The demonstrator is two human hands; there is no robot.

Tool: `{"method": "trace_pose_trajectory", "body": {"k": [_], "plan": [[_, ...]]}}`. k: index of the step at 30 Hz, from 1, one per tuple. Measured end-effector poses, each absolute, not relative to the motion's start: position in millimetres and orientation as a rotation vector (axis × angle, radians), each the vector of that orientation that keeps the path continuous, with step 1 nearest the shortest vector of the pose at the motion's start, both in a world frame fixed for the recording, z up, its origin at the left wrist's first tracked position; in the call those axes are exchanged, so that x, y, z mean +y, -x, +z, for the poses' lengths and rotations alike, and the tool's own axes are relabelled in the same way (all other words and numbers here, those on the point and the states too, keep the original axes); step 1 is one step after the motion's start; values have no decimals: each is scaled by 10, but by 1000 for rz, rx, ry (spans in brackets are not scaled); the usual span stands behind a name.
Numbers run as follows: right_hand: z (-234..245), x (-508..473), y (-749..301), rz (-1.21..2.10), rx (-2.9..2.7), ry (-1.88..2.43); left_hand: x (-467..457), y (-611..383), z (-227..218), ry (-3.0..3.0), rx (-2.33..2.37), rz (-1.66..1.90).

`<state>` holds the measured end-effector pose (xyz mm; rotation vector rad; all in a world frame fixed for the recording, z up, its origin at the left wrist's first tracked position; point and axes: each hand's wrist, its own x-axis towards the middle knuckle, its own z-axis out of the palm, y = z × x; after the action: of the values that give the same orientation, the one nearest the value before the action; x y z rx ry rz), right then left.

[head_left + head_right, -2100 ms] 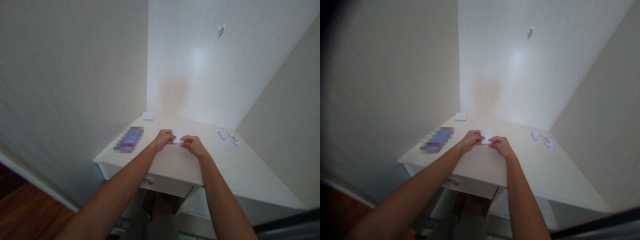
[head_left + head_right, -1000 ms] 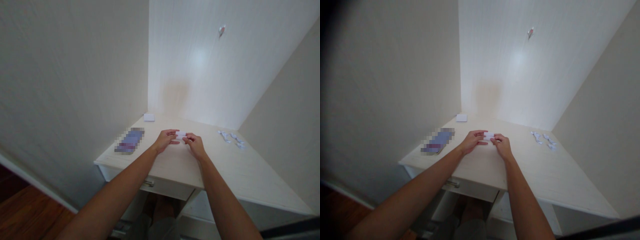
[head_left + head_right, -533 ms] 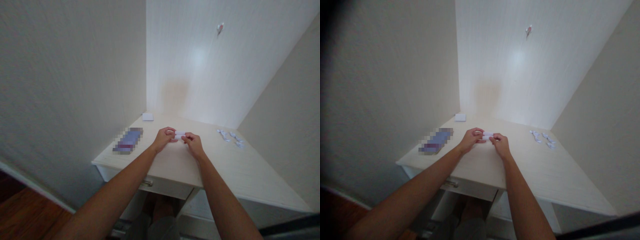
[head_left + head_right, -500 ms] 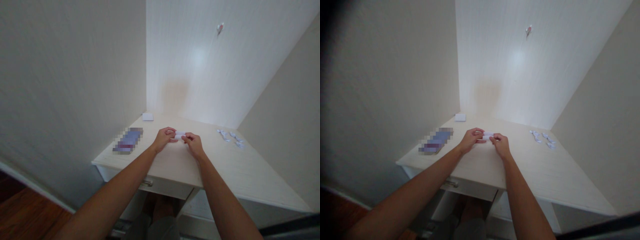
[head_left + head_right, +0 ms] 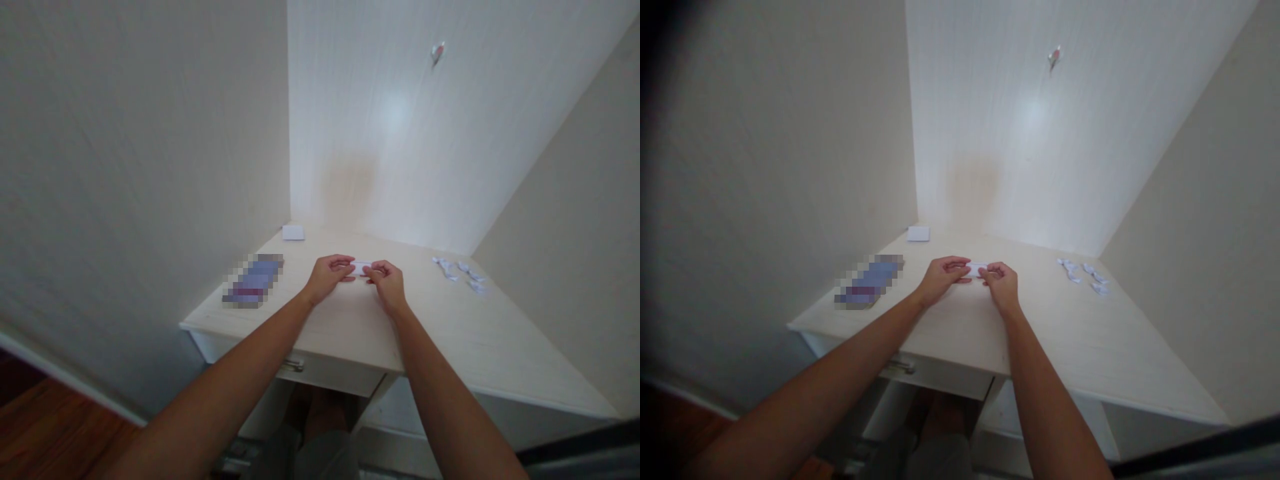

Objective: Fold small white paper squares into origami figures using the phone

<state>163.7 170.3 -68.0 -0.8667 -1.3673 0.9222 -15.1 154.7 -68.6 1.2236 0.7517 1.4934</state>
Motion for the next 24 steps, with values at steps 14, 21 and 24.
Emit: {"method": "trace_pose_trajectory", "body": {"k": [14,21,24], "plan": [[-629,1707,-1692,862,-1478,865,1530,170,-650,-1260,770,1466],[-643,1715,-1705,846,-1521,865,1511,179,-635,-1319,796,1460],[-646,1715,-1716,831,-1544,869,1517,182,-635,-1356,821,1448]]}}
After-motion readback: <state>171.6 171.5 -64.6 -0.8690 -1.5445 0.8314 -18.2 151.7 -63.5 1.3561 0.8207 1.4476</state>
